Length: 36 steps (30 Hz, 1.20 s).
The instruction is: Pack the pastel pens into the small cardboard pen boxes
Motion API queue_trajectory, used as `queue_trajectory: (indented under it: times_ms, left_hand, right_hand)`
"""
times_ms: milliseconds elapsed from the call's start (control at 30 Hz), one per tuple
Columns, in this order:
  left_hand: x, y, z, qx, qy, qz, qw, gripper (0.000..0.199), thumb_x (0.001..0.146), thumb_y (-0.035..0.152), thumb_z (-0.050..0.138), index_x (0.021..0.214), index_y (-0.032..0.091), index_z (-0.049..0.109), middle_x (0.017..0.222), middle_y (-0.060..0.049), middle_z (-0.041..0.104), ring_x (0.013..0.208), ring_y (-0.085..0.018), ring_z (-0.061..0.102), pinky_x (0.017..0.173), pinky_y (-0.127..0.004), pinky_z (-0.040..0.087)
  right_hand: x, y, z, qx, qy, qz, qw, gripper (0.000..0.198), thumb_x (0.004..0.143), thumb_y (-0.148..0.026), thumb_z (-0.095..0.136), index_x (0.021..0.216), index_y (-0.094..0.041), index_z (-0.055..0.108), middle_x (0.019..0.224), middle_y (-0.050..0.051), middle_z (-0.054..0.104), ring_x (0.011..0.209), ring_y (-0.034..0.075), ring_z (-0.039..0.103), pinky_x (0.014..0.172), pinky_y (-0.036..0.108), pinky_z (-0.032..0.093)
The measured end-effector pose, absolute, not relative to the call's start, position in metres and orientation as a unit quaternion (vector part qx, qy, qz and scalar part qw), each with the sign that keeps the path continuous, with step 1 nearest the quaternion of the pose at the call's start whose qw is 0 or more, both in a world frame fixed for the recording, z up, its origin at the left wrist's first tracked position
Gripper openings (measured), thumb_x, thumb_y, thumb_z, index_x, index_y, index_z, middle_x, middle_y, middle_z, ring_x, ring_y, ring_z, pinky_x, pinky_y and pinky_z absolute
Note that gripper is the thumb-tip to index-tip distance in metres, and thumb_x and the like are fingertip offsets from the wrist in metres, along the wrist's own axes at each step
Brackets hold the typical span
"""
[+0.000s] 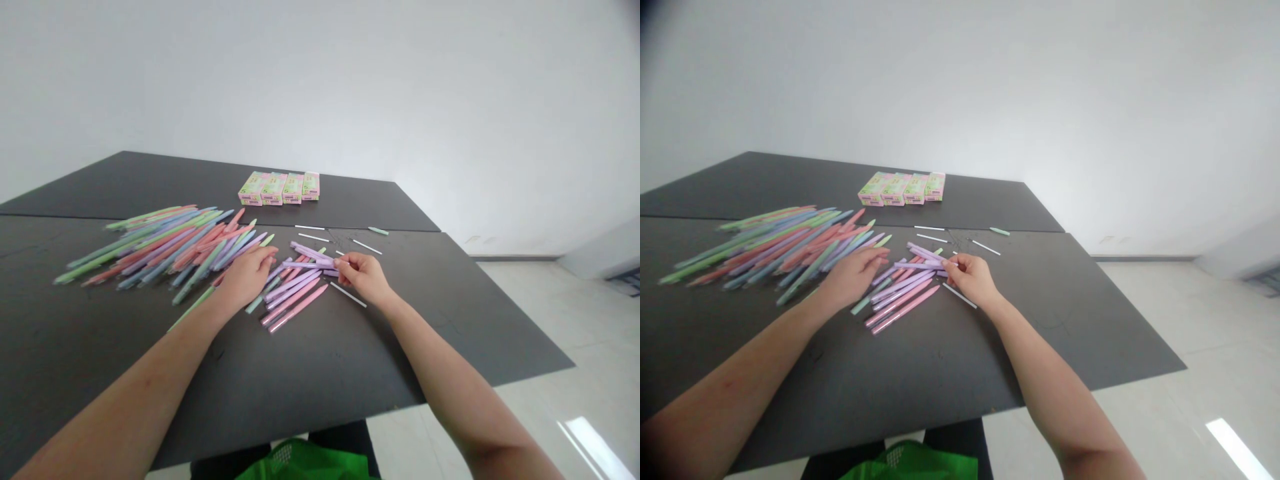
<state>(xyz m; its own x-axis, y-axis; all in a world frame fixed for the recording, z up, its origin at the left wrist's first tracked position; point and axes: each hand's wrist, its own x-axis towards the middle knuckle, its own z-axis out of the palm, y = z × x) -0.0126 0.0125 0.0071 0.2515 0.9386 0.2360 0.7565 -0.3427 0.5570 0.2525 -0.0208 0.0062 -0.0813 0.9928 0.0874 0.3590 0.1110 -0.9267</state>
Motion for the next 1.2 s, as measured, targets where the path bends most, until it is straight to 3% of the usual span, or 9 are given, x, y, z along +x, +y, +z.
queue_trajectory:
  times_ms: [100, 233, 433, 633, 833, 1067, 1200]
  left_hand:
    - [-0.025, 0.018, 0.015, 0.752, 0.579, 0.276, 0.150, 0.040, 0.087, 0.022, 0.036, 0.113, 0.015, 0.065, 0.107, -0.009, 0.072, 0.095, -0.022, 0.068, 0.091, -0.036, 0.050]
    - [-0.044, 0.026, 0.023, 0.753, 0.607, 0.238, 0.094, 0.033, 0.084, 0.027, 0.043, 0.102, 0.020, 0.070, 0.110, -0.007, 0.073, 0.106, -0.026, 0.065, 0.091, -0.037, 0.049]
    - [-0.059, 0.027, 0.024, 0.776, 0.612, 0.109, 0.106, 0.025, 0.078, 0.039, 0.055, 0.088, 0.024, 0.071, 0.087, -0.006, 0.075, 0.084, -0.027, 0.068, 0.070, -0.033, 0.048]
    - [-0.058, 0.022, 0.022, 0.784, 0.615, 0.040, 0.078, 0.027, 0.071, 0.042, 0.063, 0.088, 0.023, 0.070, 0.091, -0.008, 0.074, 0.084, -0.029, 0.067, 0.070, -0.034, 0.045]
    - [-0.047, 0.014, 0.029, 0.799, 0.597, -0.013, 0.074, 0.022, 0.073, 0.035, 0.058, 0.082, 0.021, 0.071, 0.091, -0.009, 0.072, 0.090, -0.029, 0.066, 0.071, -0.034, 0.044]
    - [-0.038, 0.007, 0.037, 0.814, 0.563, 0.104, 0.094, 0.030, 0.080, 0.045, 0.052, 0.087, 0.021, 0.068, 0.095, -0.006, 0.072, 0.087, -0.024, 0.065, 0.073, -0.031, 0.044]
    - [-0.021, -0.005, 0.047, 0.806, 0.498, 0.225, 0.226, 0.034, 0.085, 0.049, 0.052, 0.096, 0.021, 0.066, 0.090, -0.002, 0.071, 0.079, -0.018, 0.064, 0.070, -0.027, 0.046]
  right_hand:
    - [0.253, -0.021, 0.005, -0.539, -0.622, 0.392, 0.412, 0.035, 0.083, -0.051, 0.060, 0.074, -0.018, 0.063, 0.056, 0.001, 0.063, 0.048, 0.011, 0.055, 0.050, 0.022, 0.043]
    - [0.253, -0.020, 0.004, -0.538, -0.623, 0.393, 0.409, 0.034, 0.083, -0.051, 0.060, 0.076, -0.018, 0.063, 0.057, 0.001, 0.064, 0.048, 0.011, 0.055, 0.049, 0.021, 0.042]
    - [0.254, -0.019, 0.002, -0.542, -0.628, 0.390, 0.399, 0.033, 0.084, -0.049, 0.060, 0.079, -0.017, 0.065, 0.057, 0.001, 0.064, 0.047, 0.011, 0.053, 0.048, 0.022, 0.041]
    - [0.254, -0.020, 0.001, -0.548, -0.630, 0.381, 0.397, 0.032, 0.085, -0.048, 0.059, 0.080, -0.017, 0.066, 0.057, 0.001, 0.064, 0.047, 0.011, 0.053, 0.048, 0.022, 0.041]
    - [0.253, -0.020, 0.002, -0.551, -0.626, 0.386, 0.395, 0.032, 0.084, -0.048, 0.060, 0.080, -0.017, 0.065, 0.056, 0.000, 0.063, 0.048, 0.011, 0.053, 0.049, 0.022, 0.041]
    - [0.252, -0.021, 0.003, -0.526, -0.624, 0.410, 0.407, 0.031, 0.082, -0.048, 0.062, 0.085, -0.017, 0.065, 0.061, 0.000, 0.064, 0.049, 0.010, 0.052, 0.049, 0.022, 0.041]
    - [0.249, -0.025, 0.009, -0.474, -0.616, 0.447, 0.442, 0.032, 0.080, -0.046, 0.067, 0.088, -0.015, 0.064, 0.065, 0.000, 0.064, 0.048, 0.008, 0.051, 0.048, 0.021, 0.040]
